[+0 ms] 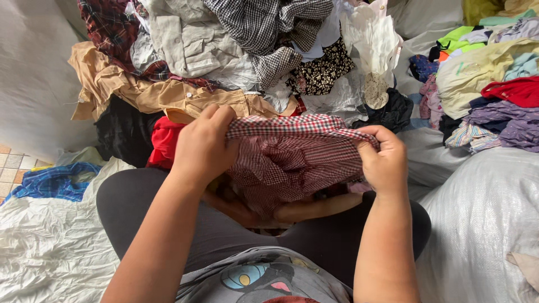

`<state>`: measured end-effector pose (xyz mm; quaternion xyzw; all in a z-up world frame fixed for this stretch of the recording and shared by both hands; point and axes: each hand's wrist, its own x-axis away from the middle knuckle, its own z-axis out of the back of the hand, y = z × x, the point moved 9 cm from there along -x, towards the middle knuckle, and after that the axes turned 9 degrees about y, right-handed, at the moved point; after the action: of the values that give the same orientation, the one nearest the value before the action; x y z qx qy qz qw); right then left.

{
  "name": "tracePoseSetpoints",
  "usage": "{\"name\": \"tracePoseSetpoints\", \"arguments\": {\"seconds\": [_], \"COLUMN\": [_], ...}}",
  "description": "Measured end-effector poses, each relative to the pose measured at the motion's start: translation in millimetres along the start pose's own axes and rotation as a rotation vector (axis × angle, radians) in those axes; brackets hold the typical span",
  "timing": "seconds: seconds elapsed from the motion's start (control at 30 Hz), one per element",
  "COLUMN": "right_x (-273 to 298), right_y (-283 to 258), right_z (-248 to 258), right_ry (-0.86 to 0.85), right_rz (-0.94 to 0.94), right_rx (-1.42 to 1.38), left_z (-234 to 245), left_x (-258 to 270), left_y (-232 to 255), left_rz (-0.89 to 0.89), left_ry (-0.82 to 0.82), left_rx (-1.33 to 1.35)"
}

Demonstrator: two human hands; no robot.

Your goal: The person buttons a blue plaid shirt, a white ruffled blouse, and a red plaid shirt by hand while sitting on the floor surrounded by laundry.

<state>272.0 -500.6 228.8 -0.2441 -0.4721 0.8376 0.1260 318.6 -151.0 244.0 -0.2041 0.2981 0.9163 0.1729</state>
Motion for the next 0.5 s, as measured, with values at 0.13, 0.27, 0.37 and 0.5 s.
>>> {"name": "tracePoseSetpoints", "arguments": {"seconds": [0.13, 0.27, 0.37, 0.5], "right_x": [1.8, 3.6, 2.1, -6.8], "right_y": [-16.0, -28.7, -37.9, -31.9], "right_z": [18.8, 34.9, 52.7, 53.1], "right_ry": [0.075, 0.152, 0.301, 0.308], "right_rz": [0.052, 0.125, 0.410, 0.564], "right_rx": [-0.017, 0.056, 0.255, 0.350], "left_z": [3.1, 35.9, 16.3, -8.7], "left_x": [-3.3, -4.9, -3.3, 5.3], "left_y": [-24.4, -38.2, -80.2, -63.0], "left_rz": [0.038, 0.102, 0.198, 0.580], "left_ry": [0.139, 0.342, 0.350, 0.013], "left_rx": [-0.254, -0.353, 0.069, 0.782]}}
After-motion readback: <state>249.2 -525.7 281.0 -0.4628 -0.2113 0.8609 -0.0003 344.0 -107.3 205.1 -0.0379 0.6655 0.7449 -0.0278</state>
